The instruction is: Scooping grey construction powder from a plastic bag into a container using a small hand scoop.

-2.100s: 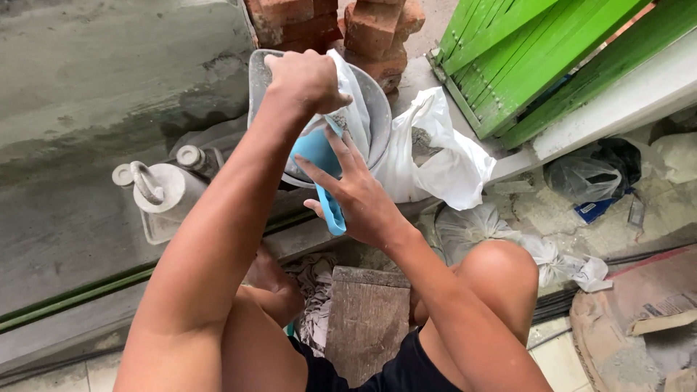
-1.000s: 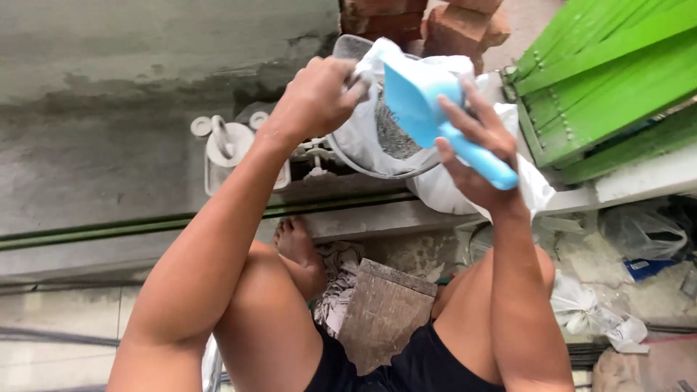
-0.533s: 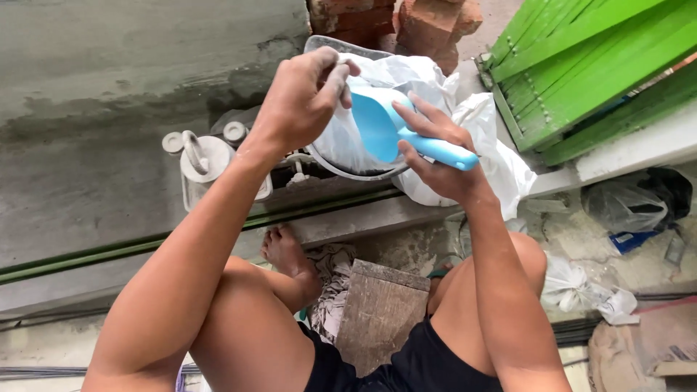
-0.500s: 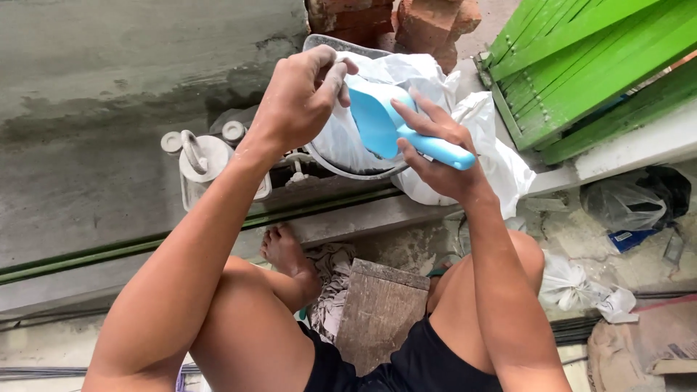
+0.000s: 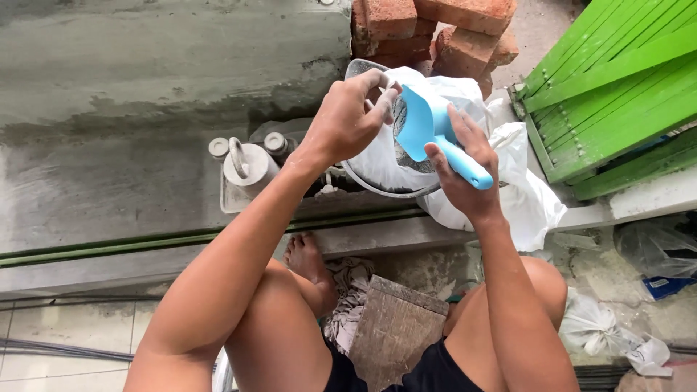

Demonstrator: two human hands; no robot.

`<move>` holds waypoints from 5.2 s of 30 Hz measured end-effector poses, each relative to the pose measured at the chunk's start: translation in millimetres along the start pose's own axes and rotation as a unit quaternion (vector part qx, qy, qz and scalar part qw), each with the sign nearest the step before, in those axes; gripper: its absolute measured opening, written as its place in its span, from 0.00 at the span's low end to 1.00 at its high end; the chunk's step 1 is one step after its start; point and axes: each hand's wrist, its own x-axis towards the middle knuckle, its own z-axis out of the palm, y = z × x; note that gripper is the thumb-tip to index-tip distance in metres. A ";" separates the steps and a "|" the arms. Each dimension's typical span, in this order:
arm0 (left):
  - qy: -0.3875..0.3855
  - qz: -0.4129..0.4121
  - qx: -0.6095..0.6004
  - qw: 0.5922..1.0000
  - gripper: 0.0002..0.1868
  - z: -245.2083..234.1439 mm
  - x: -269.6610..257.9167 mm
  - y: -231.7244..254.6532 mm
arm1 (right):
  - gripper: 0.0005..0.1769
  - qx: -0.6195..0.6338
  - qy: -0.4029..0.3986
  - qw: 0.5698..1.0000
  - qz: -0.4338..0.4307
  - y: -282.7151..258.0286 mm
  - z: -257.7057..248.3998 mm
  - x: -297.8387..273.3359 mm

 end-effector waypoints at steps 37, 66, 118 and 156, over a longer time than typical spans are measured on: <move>0.037 0.017 0.041 0.998 0.17 4.9 1.2 -10.8 | 0.25 0.061 -0.004 0.997 -0.036 -25.3 -13.2 -1.3; 0.218 0.138 0.172 0.951 0.14 5.3 7.6 6.0 | 0.43 0.572 0.202 0.755 0.250 15.1 -67.6 -45.4; -0.199 0.098 -0.020 0.975 0.17 270.7 112.7 -16.5 | 0.13 -0.043 0.010 0.973 0.228 253.4 33.1 -145.4; -0.288 0.055 -0.024 0.956 0.23 270.8 105.5 -20.8 | 0.22 0.292 0.233 0.785 0.494 224.9 69.1 -112.5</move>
